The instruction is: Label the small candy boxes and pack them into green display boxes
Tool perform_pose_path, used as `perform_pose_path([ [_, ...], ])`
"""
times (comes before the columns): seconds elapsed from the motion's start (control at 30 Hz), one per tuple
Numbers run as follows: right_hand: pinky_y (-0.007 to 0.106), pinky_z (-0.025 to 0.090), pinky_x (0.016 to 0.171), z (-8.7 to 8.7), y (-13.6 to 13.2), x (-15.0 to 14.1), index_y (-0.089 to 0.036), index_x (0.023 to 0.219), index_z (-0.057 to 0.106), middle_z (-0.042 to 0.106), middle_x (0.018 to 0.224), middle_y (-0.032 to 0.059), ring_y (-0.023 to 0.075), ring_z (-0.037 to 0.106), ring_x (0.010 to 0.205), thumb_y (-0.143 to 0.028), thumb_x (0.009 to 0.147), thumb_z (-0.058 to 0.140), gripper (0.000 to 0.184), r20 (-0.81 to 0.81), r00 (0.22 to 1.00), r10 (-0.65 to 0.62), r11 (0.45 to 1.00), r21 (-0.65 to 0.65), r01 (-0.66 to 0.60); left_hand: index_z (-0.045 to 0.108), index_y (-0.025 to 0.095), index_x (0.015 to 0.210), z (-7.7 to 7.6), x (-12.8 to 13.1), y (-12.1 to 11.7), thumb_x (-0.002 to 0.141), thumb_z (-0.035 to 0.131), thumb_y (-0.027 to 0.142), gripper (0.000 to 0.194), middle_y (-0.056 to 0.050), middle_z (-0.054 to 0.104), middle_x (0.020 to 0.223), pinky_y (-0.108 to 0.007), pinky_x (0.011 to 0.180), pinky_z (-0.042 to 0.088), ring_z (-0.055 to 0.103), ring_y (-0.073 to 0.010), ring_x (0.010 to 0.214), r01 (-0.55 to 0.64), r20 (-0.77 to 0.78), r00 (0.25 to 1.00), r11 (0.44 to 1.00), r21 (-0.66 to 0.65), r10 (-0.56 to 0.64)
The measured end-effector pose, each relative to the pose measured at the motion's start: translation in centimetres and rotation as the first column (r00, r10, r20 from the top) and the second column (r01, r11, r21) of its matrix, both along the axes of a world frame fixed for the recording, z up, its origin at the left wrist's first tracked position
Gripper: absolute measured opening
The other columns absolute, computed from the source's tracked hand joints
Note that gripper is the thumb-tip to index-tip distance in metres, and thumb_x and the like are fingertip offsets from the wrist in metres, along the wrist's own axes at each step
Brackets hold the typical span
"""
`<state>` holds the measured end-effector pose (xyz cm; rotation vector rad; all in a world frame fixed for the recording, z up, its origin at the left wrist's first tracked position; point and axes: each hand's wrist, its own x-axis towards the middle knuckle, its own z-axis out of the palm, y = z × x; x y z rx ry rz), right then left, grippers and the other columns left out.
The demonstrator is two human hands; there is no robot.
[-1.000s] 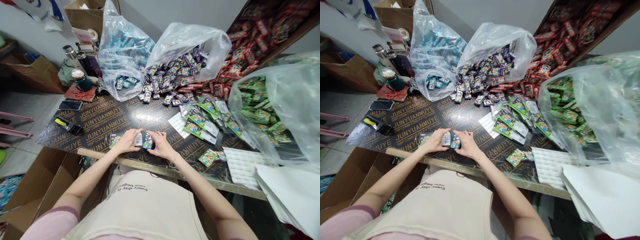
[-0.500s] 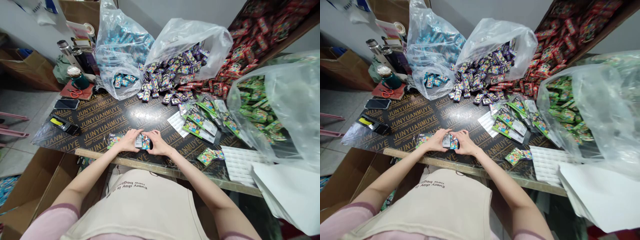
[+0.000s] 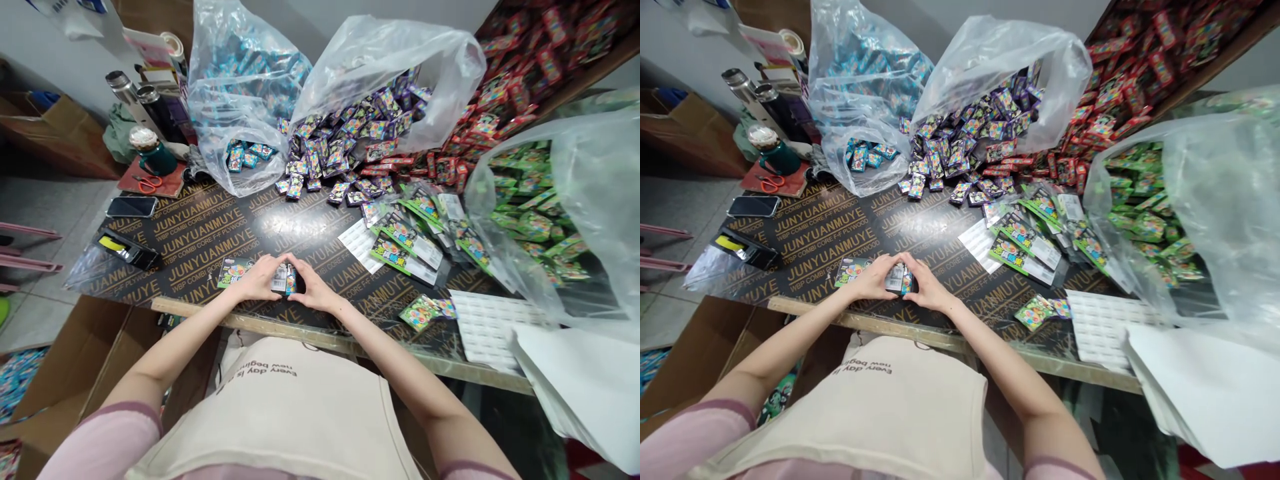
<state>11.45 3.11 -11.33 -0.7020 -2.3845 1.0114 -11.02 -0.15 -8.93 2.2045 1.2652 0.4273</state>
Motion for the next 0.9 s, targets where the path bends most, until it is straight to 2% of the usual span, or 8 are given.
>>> perform_pose_path([
  [0.13,0.058,0.022,0.109,1.0,-0.9,0.0,-0.024,0.152,0.001,0.051,0.139,0.0160,0.0324,0.041,0.133,-0.054,0.077,0.066,0.103,0.053,0.956,-0.288,0.958,-0.002,0.288,0.012,0.021,0.150,0.3,-0.1,0.5,0.064,0.076,0.038,0.108,-0.015,0.046,0.138,-0.050,0.107,0.035,0.047,-0.0314,0.122,-0.124,0.047,0.991,0.992,0.018,0.123],
  [0.3,0.056,0.026,0.106,2.2,-0.7,-0.8,-0.029,0.151,0.012,0.066,0.120,0.0090,0.0285,0.053,0.123,-0.043,0.092,0.045,0.070,0.042,0.979,-0.201,0.976,-0.075,0.203,0.011,0.021,0.151,1.1,1.4,0.0,0.064,0.077,0.039,0.110,-0.015,0.047,0.138,-0.049,0.104,0.038,0.049,-0.0308,0.120,-0.177,0.090,0.980,0.984,-0.008,0.177],
  [0.37,0.056,0.029,0.104,2.7,1.3,-1.0,-0.032,0.146,0.029,0.069,0.110,0.0074,0.0295,0.057,0.115,-0.042,0.092,0.043,0.056,0.008,0.947,-0.322,0.946,-0.045,0.322,0.016,0.020,0.150,1.3,1.2,0.7,0.062,0.079,0.043,0.111,-0.017,0.045,0.141,-0.050,0.105,0.038,0.047,-0.0315,0.124,-0.148,0.090,0.985,0.989,-0.021,0.149],
  [0.5,0.054,0.038,0.097,4.0,8.4,-2.7,-0.030,0.127,0.054,0.064,0.115,0.0110,0.0313,0.056,0.111,-0.042,0.092,0.044,0.038,-0.087,0.860,-0.503,0.852,0.119,0.510,0.043,0.021,0.139,2.6,-2.3,7.2,0.069,0.075,0.049,0.082,-0.017,0.043,0.144,-0.052,0.109,0.035,0.040,-0.0323,0.133,-0.231,0.044,0.972,0.972,0.039,0.229],
  [0.6,0.052,0.036,0.101,5.7,14.8,-6.3,-0.024,0.131,0.052,0.047,0.139,0.0160,0.0329,0.043,0.128,-0.043,0.087,0.053,0.047,-0.094,0.908,-0.409,0.834,0.365,0.414,0.059,0.017,0.122,4.0,-6.2,15.1,0.086,0.059,0.034,0.040,-0.017,0.051,0.136,-0.048,0.107,0.038,0.047,-0.0290,0.129,-0.536,-0.018,0.837,0.827,0.173,0.546],
  [0.67,0.055,0.029,0.106,7.0,18.9,-9.5,-0.024,0.141,0.042,0.034,0.149,0.0167,0.0349,0.028,0.139,-0.040,0.083,0.060,0.062,-0.050,0.929,-0.365,0.784,0.521,0.336,0.064,0.014,0.115,4.8,-8.2,19.9,0.086,0.056,0.025,0.032,-0.018,0.055,0.130,-0.049,0.105,0.040,0.051,-0.0298,0.124,-0.627,-0.054,0.755,0.744,0.231,0.653],
  [0.77,0.059,0.016,0.110,9.1,24.8,-14.4,-0.031,0.148,0.028,0.023,0.156,0.0117,0.0346,0.012,0.146,-0.026,0.079,0.064,0.078,0.075,0.960,-0.271,0.721,0.677,0.151,0.061,0.013,0.120,5.2,-10.0,24.7,0.076,0.065,0.019,0.045,-0.020,0.049,0.138,-0.056,0.109,0.032,0.041,-0.0362,0.132,-0.608,-0.102,0.739,0.725,0.324,0.666],
  [0.9,0.062,0.007,0.111,11.7,33.6,-19.3,-0.034,0.148,0.025,0.016,0.159,0.0065,0.0319,0.005,0.147,-0.011,0.078,0.059,0.081,0.152,0.969,-0.195,0.685,0.728,0.023,0.050,0.016,0.132,3.8,-11.1,26.4,0.073,0.063,0.012,0.061,-0.018,0.030,0.153,-0.062,0.114,0.013,0.017,-0.0373,0.145,-0.429,-0.213,0.782,0.753,0.499,0.586],
])
